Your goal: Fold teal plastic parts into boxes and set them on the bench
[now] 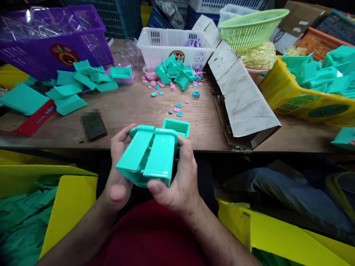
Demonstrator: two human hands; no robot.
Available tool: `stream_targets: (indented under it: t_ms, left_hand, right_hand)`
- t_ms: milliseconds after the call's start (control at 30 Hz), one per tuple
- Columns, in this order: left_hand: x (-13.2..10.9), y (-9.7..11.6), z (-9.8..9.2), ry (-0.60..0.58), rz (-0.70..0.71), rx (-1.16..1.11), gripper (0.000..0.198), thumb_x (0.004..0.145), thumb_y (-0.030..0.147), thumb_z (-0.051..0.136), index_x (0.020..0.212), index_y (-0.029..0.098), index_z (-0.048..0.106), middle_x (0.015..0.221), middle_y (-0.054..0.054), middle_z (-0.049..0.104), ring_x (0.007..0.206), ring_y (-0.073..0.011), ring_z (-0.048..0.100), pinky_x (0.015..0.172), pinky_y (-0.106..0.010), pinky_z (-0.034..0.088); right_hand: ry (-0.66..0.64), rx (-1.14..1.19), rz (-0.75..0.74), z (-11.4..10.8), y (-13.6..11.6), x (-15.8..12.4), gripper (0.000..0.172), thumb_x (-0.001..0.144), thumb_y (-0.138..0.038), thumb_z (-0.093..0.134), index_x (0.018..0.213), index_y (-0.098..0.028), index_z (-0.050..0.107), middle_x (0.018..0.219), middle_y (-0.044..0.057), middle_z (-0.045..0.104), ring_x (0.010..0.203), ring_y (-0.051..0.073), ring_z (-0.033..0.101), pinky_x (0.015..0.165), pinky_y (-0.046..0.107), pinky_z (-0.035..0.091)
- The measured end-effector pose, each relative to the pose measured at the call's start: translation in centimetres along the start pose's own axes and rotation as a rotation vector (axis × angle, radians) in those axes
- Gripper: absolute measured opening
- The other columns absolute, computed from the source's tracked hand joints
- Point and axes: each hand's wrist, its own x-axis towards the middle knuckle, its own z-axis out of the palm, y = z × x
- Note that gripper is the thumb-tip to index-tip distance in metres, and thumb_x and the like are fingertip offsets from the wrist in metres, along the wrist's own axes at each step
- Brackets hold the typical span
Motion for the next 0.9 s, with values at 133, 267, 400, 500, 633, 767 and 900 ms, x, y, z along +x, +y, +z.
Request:
stream_targets:
  t_ms: [133,267,400,500,633,767,900]
  left_hand:
    - [0.4,1.6,0.4,0.165,-0.063,-0.06,0.097,0.09,0.102,0.082,0.155,0.032,0.063,0.148,-0.009,0.071,0.125,-0.0322,0.077,0.099,-0.045,0.073]
    - [0.6,2.3,1.1,0.21,-0.052,-0.048,0.096,0.092,0.102,0.077,0.153,0.03,0.06,0.14,-0.01,0.073,0.128,-0.0363,0.077,0.104,-0.051,0.072]
    - [0.2,1.9,1.5,0.239,-0.047,-0.042,0.097,0.095,0.108,0.065,0.154,0.031,0.058,0.137,-0.011,0.074,0.127,-0.038,0.078,0.106,-0.056,0.073]
    - [0.0,1.4,1.5,0.248,-0.03,-0.027,0.099,0.093,0.111,0.061,0.154,0.033,0.058,0.136,-0.01,0.075,0.123,-0.0377,0.078,0.105,-0.057,0.073]
    - [0.2,1.1,1.3,0.148,-0.006,-0.117,0.09,0.093,0.101,0.074,0.157,0.04,0.056,0.14,-0.007,0.073,0.124,-0.0364,0.079,0.105,-0.056,0.074]
    - [0.5,1.2,1.9,0.127,0.023,-0.102,0.081,0.09,0.093,0.075,0.152,0.045,0.055,0.133,-0.007,0.073,0.123,-0.0371,0.079,0.102,-0.059,0.074]
    - [0.5,0.9,2.8,0.166,0.006,-0.065,0.078,0.093,0.091,0.067,0.154,0.045,0.053,0.136,-0.008,0.072,0.137,-0.0421,0.073,0.105,-0.063,0.072]
  right_hand:
    - [-0.054,0.054,0.056,0.4,-0.9,-0.7,0.096,0.103,-0.102,0.064,0.171,-0.035,0.049,0.159,0.013,0.067,0.138,0.042,0.072,0.118,0.063,0.064]
    - [-0.074,0.041,0.021,0.5,-1.5,-0.8,0.1,0.1,-0.103,0.067,0.17,-0.035,0.046,0.161,0.016,0.064,0.142,0.046,0.072,0.12,0.069,0.063]
    - [-0.058,-0.024,-0.008,0.5,-1.8,-0.7,0.1,0.098,-0.104,0.068,0.168,-0.036,0.047,0.148,0.015,0.067,0.126,0.044,0.075,0.106,0.068,0.066]
    - [-0.042,-0.055,-0.022,0.5,-2.2,-0.6,0.097,0.098,-0.104,0.069,0.164,-0.036,0.049,0.14,0.013,0.068,0.116,0.042,0.075,0.1,0.066,0.066]
    - [-0.057,-0.092,-0.032,0.5,-2.5,-0.7,0.093,0.1,-0.104,0.065,0.162,-0.037,0.047,0.132,0.01,0.07,0.102,0.037,0.076,0.086,0.059,0.065]
    - [-0.085,-0.067,-0.052,0.6,-2.2,-0.9,0.096,0.099,-0.103,0.067,0.163,-0.037,0.041,0.15,0.015,0.067,0.121,0.045,0.078,0.099,0.067,0.067]
    - [-0.174,0.085,0.014,0.7,-2.2,-1.0,0.096,0.1,-0.099,0.074,0.165,-0.04,0.035,0.171,0.015,0.06,0.143,0.046,0.073,0.118,0.071,0.064]
